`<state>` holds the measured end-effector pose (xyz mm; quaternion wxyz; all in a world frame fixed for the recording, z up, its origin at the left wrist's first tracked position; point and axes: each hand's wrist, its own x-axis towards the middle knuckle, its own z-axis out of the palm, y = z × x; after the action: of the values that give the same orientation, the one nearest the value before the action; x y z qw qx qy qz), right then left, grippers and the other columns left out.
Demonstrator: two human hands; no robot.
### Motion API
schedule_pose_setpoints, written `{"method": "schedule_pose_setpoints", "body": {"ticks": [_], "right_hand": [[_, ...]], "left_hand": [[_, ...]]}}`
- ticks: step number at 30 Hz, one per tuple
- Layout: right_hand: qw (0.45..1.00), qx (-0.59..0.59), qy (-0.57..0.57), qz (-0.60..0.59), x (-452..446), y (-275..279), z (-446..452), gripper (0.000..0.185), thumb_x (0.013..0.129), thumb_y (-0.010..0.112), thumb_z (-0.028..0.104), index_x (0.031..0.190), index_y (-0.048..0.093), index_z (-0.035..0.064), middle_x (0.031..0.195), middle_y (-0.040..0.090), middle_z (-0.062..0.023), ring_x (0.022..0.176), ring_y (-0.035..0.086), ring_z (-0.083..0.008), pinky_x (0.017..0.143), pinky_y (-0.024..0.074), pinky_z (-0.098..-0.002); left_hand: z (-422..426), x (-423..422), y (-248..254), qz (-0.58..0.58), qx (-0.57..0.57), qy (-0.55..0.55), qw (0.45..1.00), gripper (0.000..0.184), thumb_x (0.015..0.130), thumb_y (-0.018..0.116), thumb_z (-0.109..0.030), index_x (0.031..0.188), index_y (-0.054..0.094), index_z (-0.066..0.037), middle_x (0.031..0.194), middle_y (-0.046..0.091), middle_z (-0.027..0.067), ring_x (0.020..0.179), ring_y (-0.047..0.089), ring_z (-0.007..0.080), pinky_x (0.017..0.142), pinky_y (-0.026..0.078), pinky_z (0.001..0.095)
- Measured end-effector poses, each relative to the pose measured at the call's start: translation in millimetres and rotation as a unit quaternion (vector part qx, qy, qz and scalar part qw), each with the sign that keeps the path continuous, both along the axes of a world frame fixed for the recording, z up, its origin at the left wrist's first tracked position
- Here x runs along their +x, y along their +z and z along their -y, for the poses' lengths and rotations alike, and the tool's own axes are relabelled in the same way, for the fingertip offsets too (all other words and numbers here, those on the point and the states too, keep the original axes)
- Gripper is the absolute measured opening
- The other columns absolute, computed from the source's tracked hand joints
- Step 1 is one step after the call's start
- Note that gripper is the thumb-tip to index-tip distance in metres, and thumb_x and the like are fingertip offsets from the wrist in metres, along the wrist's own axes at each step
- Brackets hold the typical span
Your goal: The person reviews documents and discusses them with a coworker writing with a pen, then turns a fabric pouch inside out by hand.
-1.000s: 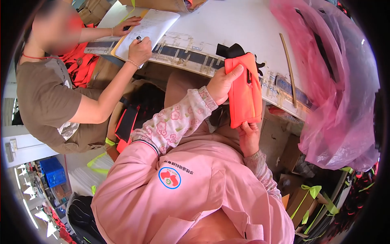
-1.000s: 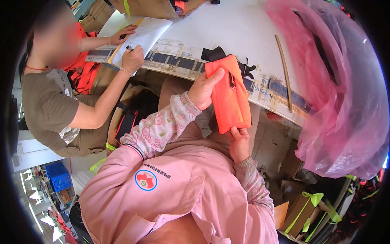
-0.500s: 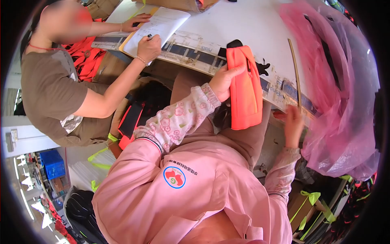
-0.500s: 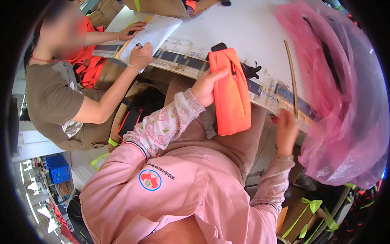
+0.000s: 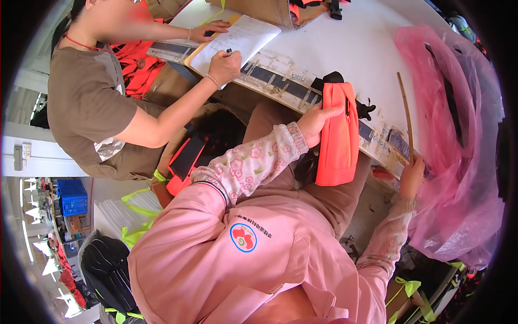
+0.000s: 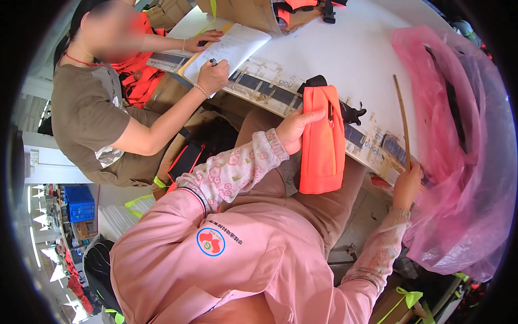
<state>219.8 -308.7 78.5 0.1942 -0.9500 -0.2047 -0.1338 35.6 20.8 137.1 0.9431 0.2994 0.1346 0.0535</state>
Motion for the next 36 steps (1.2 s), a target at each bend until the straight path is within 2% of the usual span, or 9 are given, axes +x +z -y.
{"method": "schedule_pose_setpoints", "body": {"ticks": [3, 6, 8, 12, 20, 23, 25, 29, 36], "right_hand": [[0.980, 0.138, 0.041, -0.135, -25.7, -0.5, 12.5, 0.014, 0.095, 0.050, 0.004, 0.105, 0.059, 0.0003, 0.090, 0.061, -0.0123, 0.080, 0.058, -0.0251, 0.072, 0.0465, -0.0359], [0.900, 0.347, 0.032, -0.261, -82.3, 17.1, 4.6, 0.021, 0.104, 0.047, 0.021, 0.098, 0.059, 0.0043, 0.075, 0.050, 0.0017, 0.064, 0.040, -0.0058, 0.056, 0.0314, -0.0224], [0.908, 0.314, 0.054, -0.270, -113.9, 31.3, 8.7, 0.030, 0.105, 0.047, 0.029, 0.089, 0.060, 0.0074, 0.067, 0.042, 0.0061, 0.060, 0.035, -0.0037, 0.052, 0.0247, -0.0231], [0.883, 0.354, -0.001, -0.308, -159.5, -11.7, 49.5, 0.045, 0.103, 0.049, 0.043, 0.072, 0.052, 0.0098, 0.061, 0.036, 0.0083, 0.055, 0.029, -0.0026, 0.050, 0.0191, -0.0239], [0.881, 0.321, -0.004, -0.348, -213.1, -56.8, 112.4, 0.038, 0.101, 0.055, 0.032, 0.073, 0.054, 0.0056, 0.064, 0.042, 0.0072, 0.060, 0.034, -0.0027, 0.052, 0.0238, -0.0235], [0.890, 0.308, -0.033, -0.334, -213.1, -49.3, 96.8, 0.037, 0.100, 0.058, 0.030, 0.073, 0.056, 0.0044, 0.062, 0.041, 0.0075, 0.059, 0.034, -0.0030, 0.051, 0.0259, -0.0241], [0.891, 0.313, -0.017, -0.328, -208.6, -55.2, 89.9, 0.037, 0.099, 0.058, 0.030, 0.073, 0.057, 0.0046, 0.062, 0.041, 0.0074, 0.058, 0.034, -0.0031, 0.051, 0.0263, -0.0239], [0.876, 0.341, 0.010, -0.340, -204.7, -54.3, 73.3, 0.036, 0.099, 0.060, 0.030, 0.072, 0.057, 0.0047, 0.061, 0.044, 0.0070, 0.056, 0.037, -0.0031, 0.050, 0.0286, -0.0234], [0.872, 0.340, 0.041, -0.350, -201.8, -48.3, 20.1, 0.031, 0.097, 0.064, 0.026, 0.075, 0.061, 0.0047, 0.061, 0.053, 0.0027, 0.056, 0.047, -0.0041, 0.050, 0.0383, -0.0231]], "left_hand": [[-5.5, 4.6, -2.9, 0.007, 0.005, 0.001, 1.000, 0.031, 0.092, 0.068, -0.019, 0.118, 0.057, -0.006, 0.107, 0.066, 0.0077, 0.097, 0.066, 0.0200, 0.089, 0.055, 0.0385], [-12.3, 15.0, -2.8, 0.017, -0.004, 0.007, 1.000, 0.030, 0.092, 0.068, -0.019, 0.117, 0.058, -0.006, 0.105, 0.066, 0.0076, 0.097, 0.066, 0.0200, 0.089, 0.054, 0.0386], [-17.4, 23.1, -0.6, 0.019, -0.008, 0.017, 1.000, 0.029, 0.092, 0.068, -0.020, 0.114, 0.059, -0.006, 0.104, 0.067, 0.0073, 0.096, 0.066, 0.0199, 0.089, 0.054, 0.0389], [-30.7, 43.7, 2.1, 0.014, -0.036, 0.038, 0.999, 0.020, 0.092, 0.067, -0.019, 0.106, 0.061, -0.007, 0.098, 0.068, 0.0066, 0.090, 0.067, 0.0206, 0.086, 0.055, 0.0395], [-56.1, 76.3, 6.7, 0.063, -0.097, 0.053, 0.992, 0.019, 0.092, 0.066, -0.019, 0.106, 0.062, -0.007, 0.099, 0.070, 0.0086, 0.090, 0.068, 0.0230, 0.087, 0.055, 0.0421], [-49.7, 76.1, 9.7, 0.051, -0.080, 0.058, 0.994, 0.021, 0.092, 0.067, -0.020, 0.108, 0.062, -0.007, 0.102, 0.069, 0.0090, 0.092, 0.068, 0.0232, 0.088, 0.055, 0.0425], [-44.8, 72.1, 12.3, 0.047, -0.049, 0.054, 0.996, 0.026, 0.093, 0.067, -0.021, 0.113, 0.061, -0.006, 0.108, 0.069, 0.0089, 0.098, 0.067, 0.0219, 0.093, 0.053, 0.0409], [-37.4, 67.1, 13.6, 0.032, -0.026, 0.068, 0.997, 0.027, 0.093, 0.067, -0.021, 0.114, 0.059, -0.006, 0.107, 0.068, 0.0079, 0.098, 0.066, 0.0214, 0.092, 0.053, 0.0404], [-15.3, 60.4, 2.6, 0.050, 0.091, 0.093, 0.990, 0.033, 0.091, 0.069, -0.021, 0.118, 0.059, -0.005, 0.110, 0.067, 0.0077, 0.100, 0.066, 0.0208, 0.092, 0.053, 0.0393]]}}
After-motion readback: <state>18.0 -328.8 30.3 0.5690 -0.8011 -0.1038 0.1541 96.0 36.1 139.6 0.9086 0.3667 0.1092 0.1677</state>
